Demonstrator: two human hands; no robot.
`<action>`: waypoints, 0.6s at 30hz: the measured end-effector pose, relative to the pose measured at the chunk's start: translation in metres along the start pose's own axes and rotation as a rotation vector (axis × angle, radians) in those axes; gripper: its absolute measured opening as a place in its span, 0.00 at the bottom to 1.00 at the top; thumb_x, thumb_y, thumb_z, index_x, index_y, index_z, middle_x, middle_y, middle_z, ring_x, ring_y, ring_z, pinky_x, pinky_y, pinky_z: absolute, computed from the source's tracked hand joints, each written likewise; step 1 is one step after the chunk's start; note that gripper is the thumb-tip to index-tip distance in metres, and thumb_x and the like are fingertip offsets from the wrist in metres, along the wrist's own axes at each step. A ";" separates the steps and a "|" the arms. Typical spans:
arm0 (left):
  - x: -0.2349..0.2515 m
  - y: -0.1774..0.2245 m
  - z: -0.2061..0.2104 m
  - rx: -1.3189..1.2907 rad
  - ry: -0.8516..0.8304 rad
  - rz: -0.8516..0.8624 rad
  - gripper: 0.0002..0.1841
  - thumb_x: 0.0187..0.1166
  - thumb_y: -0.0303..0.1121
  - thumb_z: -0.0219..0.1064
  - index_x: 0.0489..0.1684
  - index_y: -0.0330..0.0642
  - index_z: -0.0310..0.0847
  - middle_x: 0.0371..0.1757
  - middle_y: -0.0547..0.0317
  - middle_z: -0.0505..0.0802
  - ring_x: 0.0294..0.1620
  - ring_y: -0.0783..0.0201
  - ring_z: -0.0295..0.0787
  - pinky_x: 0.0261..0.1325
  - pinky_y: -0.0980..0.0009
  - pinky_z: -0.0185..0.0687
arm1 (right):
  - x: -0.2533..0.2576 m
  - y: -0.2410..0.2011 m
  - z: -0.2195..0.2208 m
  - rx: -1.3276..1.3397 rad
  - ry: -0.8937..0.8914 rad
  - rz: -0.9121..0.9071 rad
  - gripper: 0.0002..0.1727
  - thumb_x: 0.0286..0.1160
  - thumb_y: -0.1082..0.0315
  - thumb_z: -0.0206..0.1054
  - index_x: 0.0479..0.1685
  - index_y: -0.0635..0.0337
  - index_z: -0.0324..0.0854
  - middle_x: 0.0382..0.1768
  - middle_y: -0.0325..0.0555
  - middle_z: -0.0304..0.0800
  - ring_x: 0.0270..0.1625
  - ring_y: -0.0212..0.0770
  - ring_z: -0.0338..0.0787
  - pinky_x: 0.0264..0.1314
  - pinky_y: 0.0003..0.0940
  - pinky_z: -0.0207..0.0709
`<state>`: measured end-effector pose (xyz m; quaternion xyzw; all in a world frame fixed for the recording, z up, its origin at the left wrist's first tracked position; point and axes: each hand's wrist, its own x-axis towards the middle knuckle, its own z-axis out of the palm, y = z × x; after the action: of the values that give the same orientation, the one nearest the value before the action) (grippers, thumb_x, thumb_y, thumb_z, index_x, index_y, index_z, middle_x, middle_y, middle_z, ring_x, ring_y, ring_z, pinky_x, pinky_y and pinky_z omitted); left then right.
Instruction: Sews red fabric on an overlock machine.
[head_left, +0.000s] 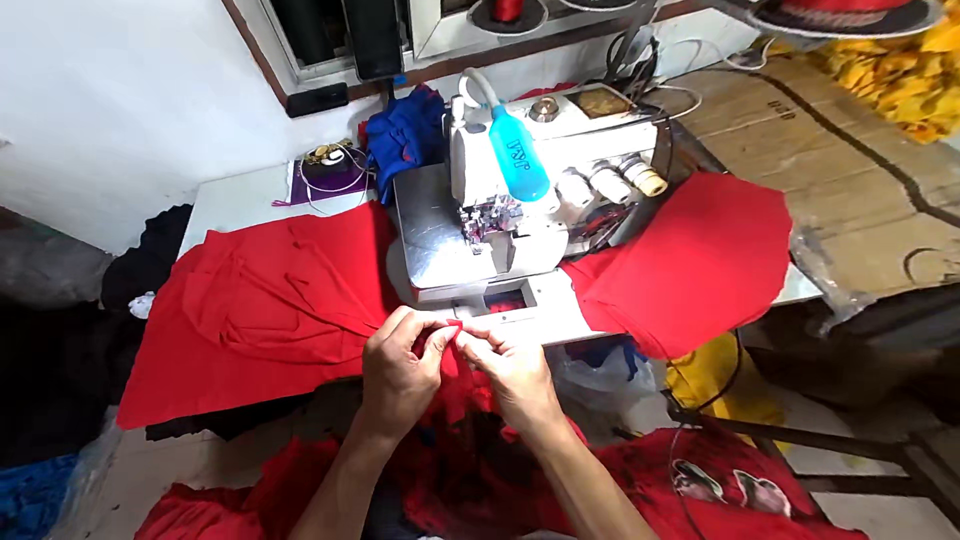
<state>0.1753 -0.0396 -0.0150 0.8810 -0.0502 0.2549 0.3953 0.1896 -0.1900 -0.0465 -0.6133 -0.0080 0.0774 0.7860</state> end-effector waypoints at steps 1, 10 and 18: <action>0.000 0.000 -0.001 0.010 0.000 -0.002 0.04 0.68 0.36 0.78 0.34 0.50 0.93 0.35 0.73 0.91 0.37 0.82 0.87 0.40 0.85 0.84 | 0.000 -0.001 -0.001 -0.007 -0.013 0.010 0.08 0.73 0.72 0.71 0.44 0.63 0.94 0.27 0.42 0.93 0.27 0.29 0.88 0.34 0.24 0.83; 0.009 -0.010 -0.016 -0.127 -0.289 -0.025 0.04 0.77 0.30 0.71 0.43 0.45 0.91 0.45 0.68 0.92 0.45 0.77 0.89 0.47 0.80 0.88 | -0.001 -0.001 -0.006 -0.119 -0.136 -0.171 0.11 0.72 0.73 0.74 0.51 0.57 0.91 0.32 0.39 0.97 0.31 0.28 0.92 0.37 0.22 0.87; 0.029 -0.015 -0.054 -0.009 -0.096 0.033 0.07 0.83 0.31 0.66 0.46 0.42 0.89 0.48 0.64 0.91 0.45 0.77 0.87 0.46 0.82 0.85 | -0.014 0.025 -0.009 -0.312 -0.277 -0.441 0.12 0.81 0.59 0.71 0.38 0.57 0.93 0.42 0.36 0.95 0.47 0.25 0.92 0.51 0.21 0.87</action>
<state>0.1826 0.0126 0.0194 0.8896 -0.0847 0.2185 0.3920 0.1743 -0.1950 -0.0717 -0.6936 -0.2598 -0.0146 0.6717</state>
